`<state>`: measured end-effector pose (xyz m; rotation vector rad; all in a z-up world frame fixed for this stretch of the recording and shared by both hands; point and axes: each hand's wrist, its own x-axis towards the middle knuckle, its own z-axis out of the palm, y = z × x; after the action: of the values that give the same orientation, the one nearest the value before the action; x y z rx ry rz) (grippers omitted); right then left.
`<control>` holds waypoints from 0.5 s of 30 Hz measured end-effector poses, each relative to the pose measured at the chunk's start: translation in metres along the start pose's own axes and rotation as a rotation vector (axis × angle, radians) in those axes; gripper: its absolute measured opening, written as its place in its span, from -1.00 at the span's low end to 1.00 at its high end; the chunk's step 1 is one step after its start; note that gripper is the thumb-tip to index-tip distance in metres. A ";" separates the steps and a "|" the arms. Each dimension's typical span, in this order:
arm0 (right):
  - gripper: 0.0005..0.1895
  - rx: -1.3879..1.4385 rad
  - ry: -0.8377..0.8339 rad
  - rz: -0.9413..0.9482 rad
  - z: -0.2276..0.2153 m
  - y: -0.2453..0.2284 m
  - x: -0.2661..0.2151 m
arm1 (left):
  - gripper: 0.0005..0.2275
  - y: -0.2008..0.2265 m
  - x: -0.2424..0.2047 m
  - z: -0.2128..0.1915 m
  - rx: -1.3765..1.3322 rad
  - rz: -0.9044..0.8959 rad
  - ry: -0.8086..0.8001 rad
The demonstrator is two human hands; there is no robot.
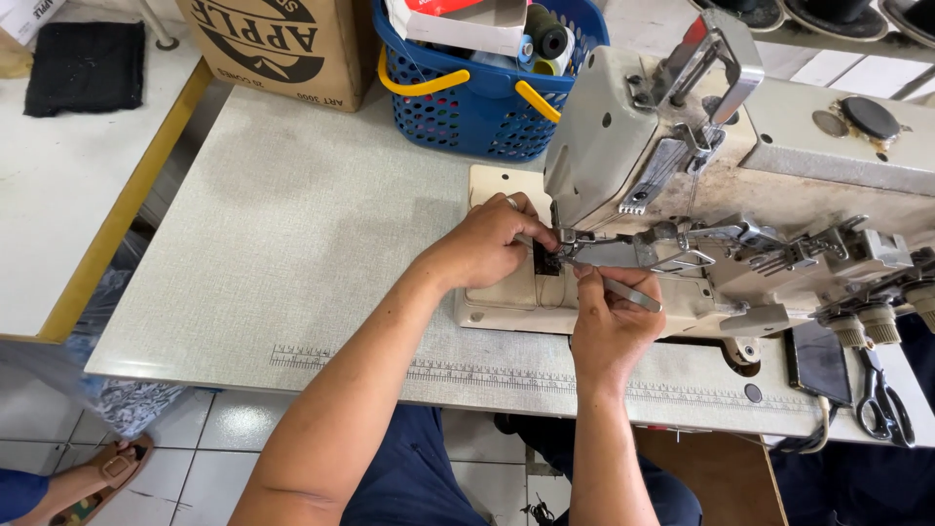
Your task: Threading an industrial overlock sewing machine using tweezers to guide the thread through various eyelets and tension discs.
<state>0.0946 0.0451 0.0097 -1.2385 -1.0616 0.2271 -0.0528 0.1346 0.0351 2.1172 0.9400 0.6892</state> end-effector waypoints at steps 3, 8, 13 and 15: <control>-0.94 0.002 0.013 0.002 0.001 -0.001 -0.001 | -0.67 0.005 -0.003 -0.003 -0.039 0.017 0.015; -0.93 0.006 0.013 -0.003 0.002 -0.005 -0.001 | -0.68 0.004 -0.006 -0.005 -0.152 0.045 0.090; -0.95 -0.016 0.009 -0.027 0.002 -0.005 -0.003 | -0.72 -0.006 -0.010 0.001 -0.171 0.044 0.226; -0.94 -0.022 0.006 -0.033 0.003 -0.007 -0.003 | -0.72 -0.007 -0.009 0.000 -0.171 0.060 0.250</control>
<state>0.0886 0.0424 0.0136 -1.2397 -1.0803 0.1870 -0.0611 0.1306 0.0274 1.9446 0.9150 1.0465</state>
